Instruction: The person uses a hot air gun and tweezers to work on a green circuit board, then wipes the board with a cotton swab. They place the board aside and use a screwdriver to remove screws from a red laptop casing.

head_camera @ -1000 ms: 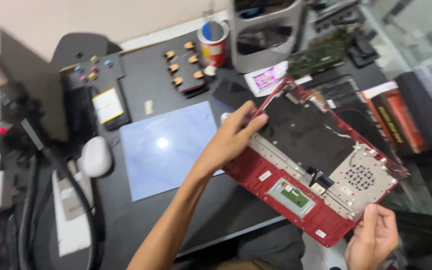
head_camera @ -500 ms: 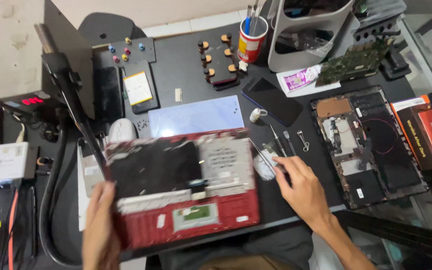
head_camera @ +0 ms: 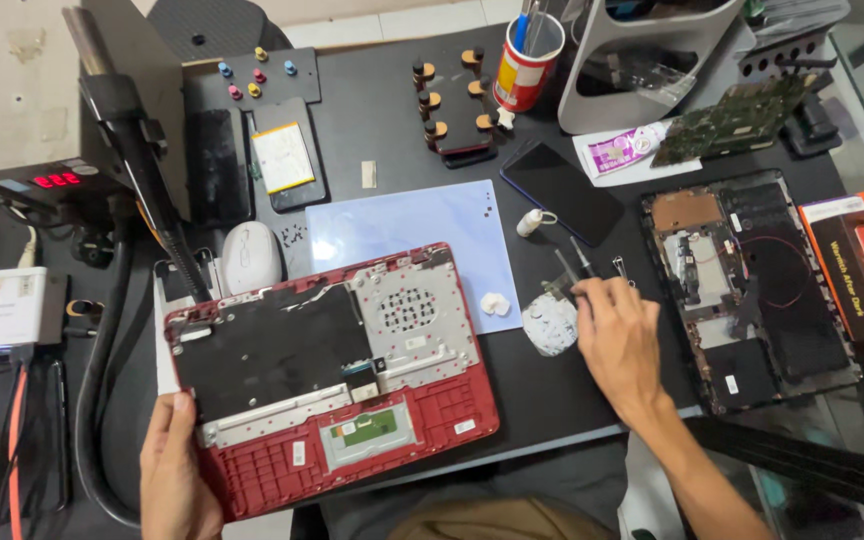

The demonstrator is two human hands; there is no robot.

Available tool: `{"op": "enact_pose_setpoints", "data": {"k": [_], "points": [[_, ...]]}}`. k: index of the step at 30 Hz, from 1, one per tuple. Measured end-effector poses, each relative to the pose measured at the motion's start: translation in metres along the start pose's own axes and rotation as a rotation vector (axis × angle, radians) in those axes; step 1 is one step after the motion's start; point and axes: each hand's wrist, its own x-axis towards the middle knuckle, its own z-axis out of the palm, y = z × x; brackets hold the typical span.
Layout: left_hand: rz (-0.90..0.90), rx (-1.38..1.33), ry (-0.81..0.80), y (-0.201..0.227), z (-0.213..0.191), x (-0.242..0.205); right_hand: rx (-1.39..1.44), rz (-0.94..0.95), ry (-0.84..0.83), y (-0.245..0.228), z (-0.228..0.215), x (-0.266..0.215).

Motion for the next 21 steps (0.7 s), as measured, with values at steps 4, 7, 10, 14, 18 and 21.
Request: {"op": "enact_pose_setpoints", "data": {"k": [4, 7, 10, 14, 18, 21], "points": [[0.020, -0.016, -0.054, -0.004, 0.016, 0.003, -0.022, 0.046, -0.002, -0.003, -0.008, 0.004], [-0.025, 0.002, -0.033, 0.006, 0.029, -0.001, 0.074, -0.054, 0.008, -0.020, -0.012, 0.006], [-0.071, 0.018, 0.005, 0.009, 0.036, -0.005, 0.246, -0.209, -0.064, -0.037, -0.003, 0.010], [0.048, -0.041, -0.117, -0.002, 0.021, 0.002, 0.300, -0.244, -0.140, -0.043, 0.021, 0.016], [-0.084, 0.028, 0.016, 0.001, 0.021, -0.004, 0.198, -0.226, -0.004, -0.018, 0.022, 0.030], [-0.077, 0.010, 0.000, 0.001, 0.031, -0.006, 0.062, -0.140, 0.052, 0.007, 0.005, 0.042]]}}
